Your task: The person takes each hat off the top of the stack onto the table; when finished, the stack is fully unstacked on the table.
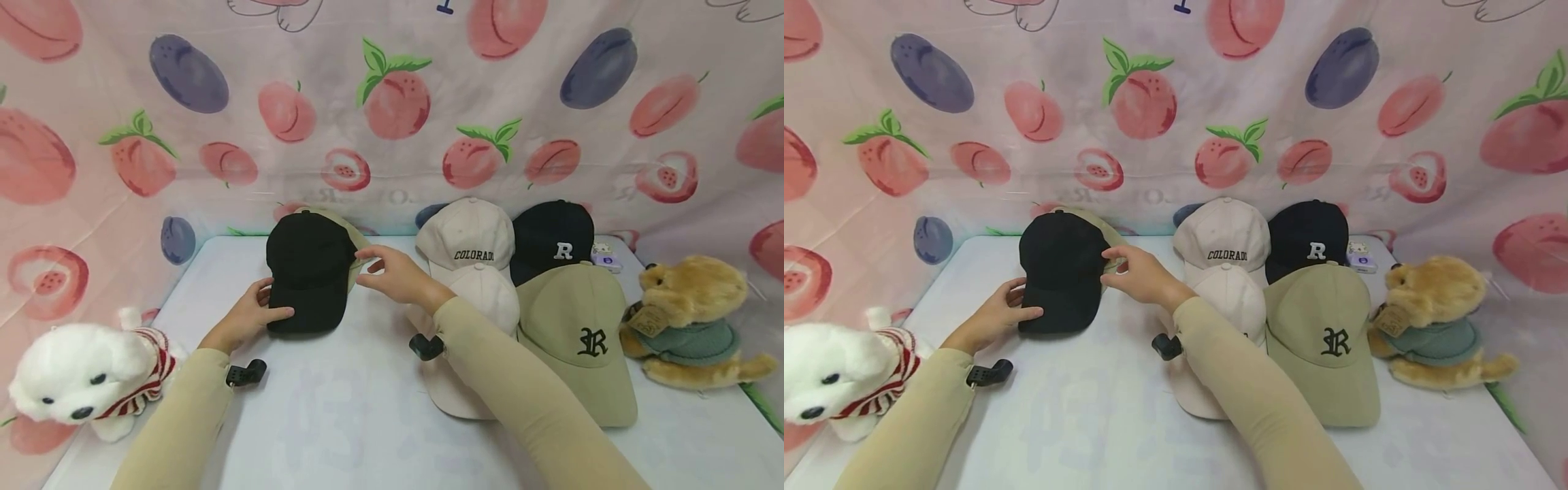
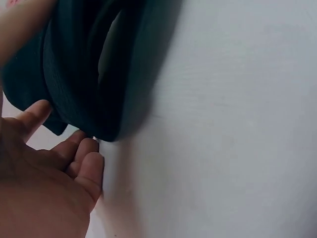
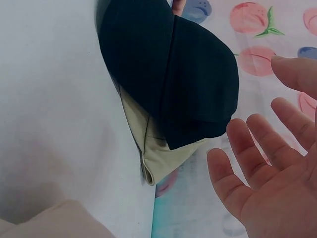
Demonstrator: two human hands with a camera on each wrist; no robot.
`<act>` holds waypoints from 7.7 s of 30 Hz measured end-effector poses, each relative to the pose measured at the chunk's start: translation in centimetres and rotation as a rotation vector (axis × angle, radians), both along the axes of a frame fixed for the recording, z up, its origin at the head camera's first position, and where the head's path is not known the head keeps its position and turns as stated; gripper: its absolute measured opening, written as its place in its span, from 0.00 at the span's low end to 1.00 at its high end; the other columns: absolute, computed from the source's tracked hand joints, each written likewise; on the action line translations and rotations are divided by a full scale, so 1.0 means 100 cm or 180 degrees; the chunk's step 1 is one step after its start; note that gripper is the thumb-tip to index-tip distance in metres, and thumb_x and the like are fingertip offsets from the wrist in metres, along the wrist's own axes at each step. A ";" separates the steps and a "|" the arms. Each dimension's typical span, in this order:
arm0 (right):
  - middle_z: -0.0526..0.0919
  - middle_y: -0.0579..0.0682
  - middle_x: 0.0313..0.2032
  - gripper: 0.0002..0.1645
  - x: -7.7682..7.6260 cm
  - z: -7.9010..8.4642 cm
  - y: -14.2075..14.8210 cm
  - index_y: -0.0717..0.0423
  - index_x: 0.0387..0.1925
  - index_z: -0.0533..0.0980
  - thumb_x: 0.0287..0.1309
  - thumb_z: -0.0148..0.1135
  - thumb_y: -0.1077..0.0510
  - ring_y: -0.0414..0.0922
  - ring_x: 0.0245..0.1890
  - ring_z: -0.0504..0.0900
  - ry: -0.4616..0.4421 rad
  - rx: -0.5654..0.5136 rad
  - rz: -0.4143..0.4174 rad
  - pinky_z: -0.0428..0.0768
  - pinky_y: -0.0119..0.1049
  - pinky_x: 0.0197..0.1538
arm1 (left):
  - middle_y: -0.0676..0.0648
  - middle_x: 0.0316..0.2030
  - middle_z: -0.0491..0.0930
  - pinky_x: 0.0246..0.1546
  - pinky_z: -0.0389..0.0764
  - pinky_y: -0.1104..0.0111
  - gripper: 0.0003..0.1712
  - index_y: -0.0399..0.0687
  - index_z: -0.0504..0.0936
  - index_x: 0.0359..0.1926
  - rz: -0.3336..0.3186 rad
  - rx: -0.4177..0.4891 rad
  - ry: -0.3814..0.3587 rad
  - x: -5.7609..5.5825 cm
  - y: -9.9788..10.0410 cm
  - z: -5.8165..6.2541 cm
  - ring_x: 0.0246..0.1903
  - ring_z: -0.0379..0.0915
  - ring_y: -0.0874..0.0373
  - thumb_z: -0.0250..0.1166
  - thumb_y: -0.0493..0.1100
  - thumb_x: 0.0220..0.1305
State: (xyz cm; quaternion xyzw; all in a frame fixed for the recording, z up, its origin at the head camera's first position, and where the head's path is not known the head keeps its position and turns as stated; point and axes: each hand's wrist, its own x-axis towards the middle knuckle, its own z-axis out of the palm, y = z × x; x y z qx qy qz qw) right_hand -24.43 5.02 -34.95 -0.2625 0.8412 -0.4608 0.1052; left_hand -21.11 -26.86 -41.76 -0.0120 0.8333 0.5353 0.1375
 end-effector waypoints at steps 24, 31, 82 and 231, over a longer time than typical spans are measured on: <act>0.75 0.51 0.62 0.30 -0.003 -0.006 -0.004 0.57 0.66 0.72 0.64 0.67 0.55 0.49 0.56 0.77 -0.0026 0.0114 -0.0072 0.79 0.38 0.49 | 0.28 0.74 0.44 0.67 0.60 0.44 0.61 0.42 0.36 0.78 0.0208 0.0171 0.0326 0.023 0.007 0.001 0.70 0.49 0.31 0.73 0.39 0.60; 0.71 0.52 0.66 0.32 -0.006 -0.005 -0.009 0.55 0.67 0.70 0.65 0.67 0.52 0.50 0.61 0.74 0.0075 0.0116 -0.0131 0.78 0.42 0.54 | 0.29 0.74 0.44 0.68 0.55 0.42 0.61 0.43 0.37 0.77 0.0081 0.0226 0.0296 0.027 0.013 -0.003 0.70 0.48 0.31 0.74 0.38 0.59; 0.79 0.58 0.52 0.18 -0.006 0.017 0.014 0.63 0.50 0.73 0.60 0.67 0.67 0.50 0.52 0.76 -0.0033 -0.0594 0.0175 0.76 0.38 0.54 | 0.33 0.73 0.50 0.64 0.65 0.44 0.60 0.43 0.43 0.75 -0.0504 0.0066 0.0258 0.064 0.058 0.006 0.67 0.58 0.33 0.77 0.37 0.54; 0.75 0.52 0.60 0.27 0.024 -0.018 0.057 0.54 0.60 0.75 0.60 0.70 0.56 0.55 0.60 0.73 -0.0092 -0.0284 0.0101 0.75 0.48 0.58 | 0.34 0.74 0.54 0.69 0.57 0.47 0.41 0.39 0.60 0.74 0.0113 -0.0393 0.0826 0.019 0.044 0.024 0.72 0.51 0.37 0.67 0.47 0.68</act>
